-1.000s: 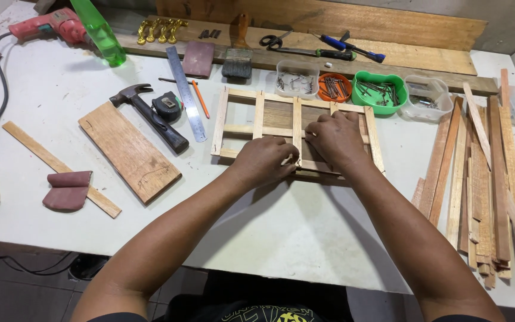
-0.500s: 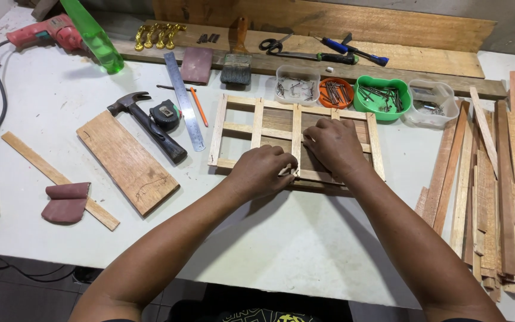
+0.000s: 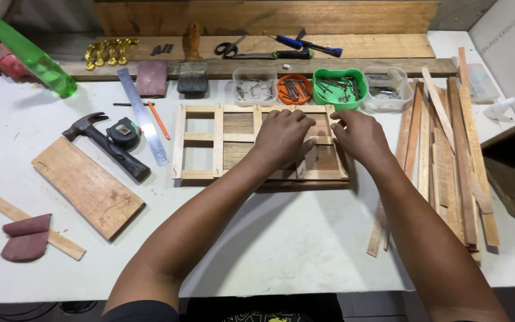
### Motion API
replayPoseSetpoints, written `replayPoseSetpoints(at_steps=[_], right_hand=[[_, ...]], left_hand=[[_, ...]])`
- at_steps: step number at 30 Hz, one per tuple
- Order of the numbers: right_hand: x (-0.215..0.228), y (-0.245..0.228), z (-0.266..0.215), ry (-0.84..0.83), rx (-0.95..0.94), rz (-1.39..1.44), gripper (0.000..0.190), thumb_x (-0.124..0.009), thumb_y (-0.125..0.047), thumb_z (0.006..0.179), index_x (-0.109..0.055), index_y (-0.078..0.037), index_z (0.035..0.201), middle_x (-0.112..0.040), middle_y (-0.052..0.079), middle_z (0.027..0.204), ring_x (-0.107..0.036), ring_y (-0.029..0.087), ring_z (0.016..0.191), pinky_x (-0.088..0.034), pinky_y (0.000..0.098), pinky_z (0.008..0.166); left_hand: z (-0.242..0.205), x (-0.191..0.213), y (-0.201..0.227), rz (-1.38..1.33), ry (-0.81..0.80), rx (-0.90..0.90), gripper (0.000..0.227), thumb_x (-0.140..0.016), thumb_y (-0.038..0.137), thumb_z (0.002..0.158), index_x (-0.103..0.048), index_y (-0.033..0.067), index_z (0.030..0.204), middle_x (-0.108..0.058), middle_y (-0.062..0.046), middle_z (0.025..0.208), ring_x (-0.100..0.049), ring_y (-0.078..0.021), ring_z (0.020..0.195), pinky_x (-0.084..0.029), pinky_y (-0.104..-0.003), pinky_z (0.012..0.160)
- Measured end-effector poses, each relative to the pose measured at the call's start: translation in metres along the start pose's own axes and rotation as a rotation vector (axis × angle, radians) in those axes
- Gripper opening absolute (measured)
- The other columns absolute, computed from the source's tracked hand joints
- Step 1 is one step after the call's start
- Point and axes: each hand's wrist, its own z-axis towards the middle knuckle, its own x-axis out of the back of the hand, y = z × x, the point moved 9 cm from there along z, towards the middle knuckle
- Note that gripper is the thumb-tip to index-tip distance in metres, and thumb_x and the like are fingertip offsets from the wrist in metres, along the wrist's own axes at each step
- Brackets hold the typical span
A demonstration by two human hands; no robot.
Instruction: The person assembles a small wooden lattice frame on a workbench, aligning thin wood strips across a base panel, hammering nails into the joints, and measuring with a tape measure. They then sort through a pile of wood strips, set the frame aside, and sand a wooden board by hand.
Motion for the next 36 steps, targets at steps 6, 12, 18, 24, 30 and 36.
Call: replayPoseSetpoints(at_steps=[6, 12, 18, 24, 30, 36], right_hand=[[-0.021, 0.052, -0.008, -0.151, -0.115, 0.090, 0.032, -0.072, -0.032, 0.094, -0.077, -0.013, 0.120, -0.078, 0.015, 0.097, -0.075, 0.029, 0.082, -0.059, 0.0411, 0.079], [-0.022, 0.049, -0.011, -0.328, -0.352, 0.481, 0.031, -0.075, -0.017, 0.090, -0.075, -0.008, 0.120, -0.077, 0.008, 0.081, -0.070, 0.013, 0.064, -0.055, 0.0287, 0.055], [-0.014, 0.044, -0.015, -0.354, -0.407, 0.583, 0.027, -0.071, -0.015, 0.093, -0.075, -0.005, 0.118, -0.075, 0.009, 0.077, -0.069, 0.012, 0.061, -0.049, 0.0294, 0.049], [-0.039, 0.073, -0.008, -0.320, -0.324, 0.632, 0.025, -0.070, -0.013, 0.092, -0.076, -0.004, 0.114, -0.077, 0.007, 0.080, -0.071, 0.010, 0.065, -0.058, 0.0256, 0.057], [-0.009, 0.046, -0.023, -0.336, -0.266, 0.427, 0.025, -0.074, -0.018, 0.091, -0.078, -0.010, 0.114, -0.079, 0.006, 0.083, -0.072, 0.010, 0.069, -0.057, 0.0282, 0.063], [-0.013, 0.053, -0.031, -0.352, -0.302, 0.507, 0.027, -0.073, -0.018, 0.091, -0.075, -0.009, 0.117, -0.080, 0.007, 0.087, -0.074, 0.010, 0.071, -0.058, 0.0288, 0.062]], left_hand=[[0.024, -0.053, 0.013, 0.097, -0.301, 0.074, 0.028, -0.076, 0.037, 0.078, -0.077, 0.0145, 0.095, -0.071, -0.008, 0.098, -0.067, -0.0300, 0.099, -0.046, -0.046, 0.090], [0.023, -0.058, 0.012, 0.068, -0.278, 0.066, 0.021, -0.071, 0.035, 0.090, -0.076, 0.0146, 0.091, -0.071, -0.008, 0.094, -0.069, -0.0299, 0.089, -0.046, -0.046, 0.088], [0.027, -0.060, 0.015, 0.033, -0.268, 0.059, 0.019, -0.071, 0.035, 0.089, -0.078, 0.0168, 0.091, -0.071, -0.006, 0.089, -0.069, -0.0259, 0.083, -0.045, -0.046, 0.085], [0.026, -0.058, 0.014, 0.002, -0.292, 0.053, 0.018, -0.071, 0.035, 0.091, -0.079, 0.0180, 0.094, -0.071, -0.003, 0.089, -0.068, -0.0250, 0.085, -0.047, -0.045, 0.081], [0.027, -0.055, 0.017, -0.018, -0.247, 0.012, 0.019, -0.072, 0.034, 0.091, -0.079, 0.0160, 0.094, -0.072, -0.004, 0.089, -0.068, -0.0263, 0.086, -0.048, -0.045, 0.080], [0.032, -0.065, 0.015, -0.083, -0.246, -0.002, 0.021, -0.075, 0.032, 0.088, -0.080, 0.0160, 0.101, -0.074, -0.005, 0.094, -0.070, -0.0275, 0.089, -0.053, -0.045, 0.083]])
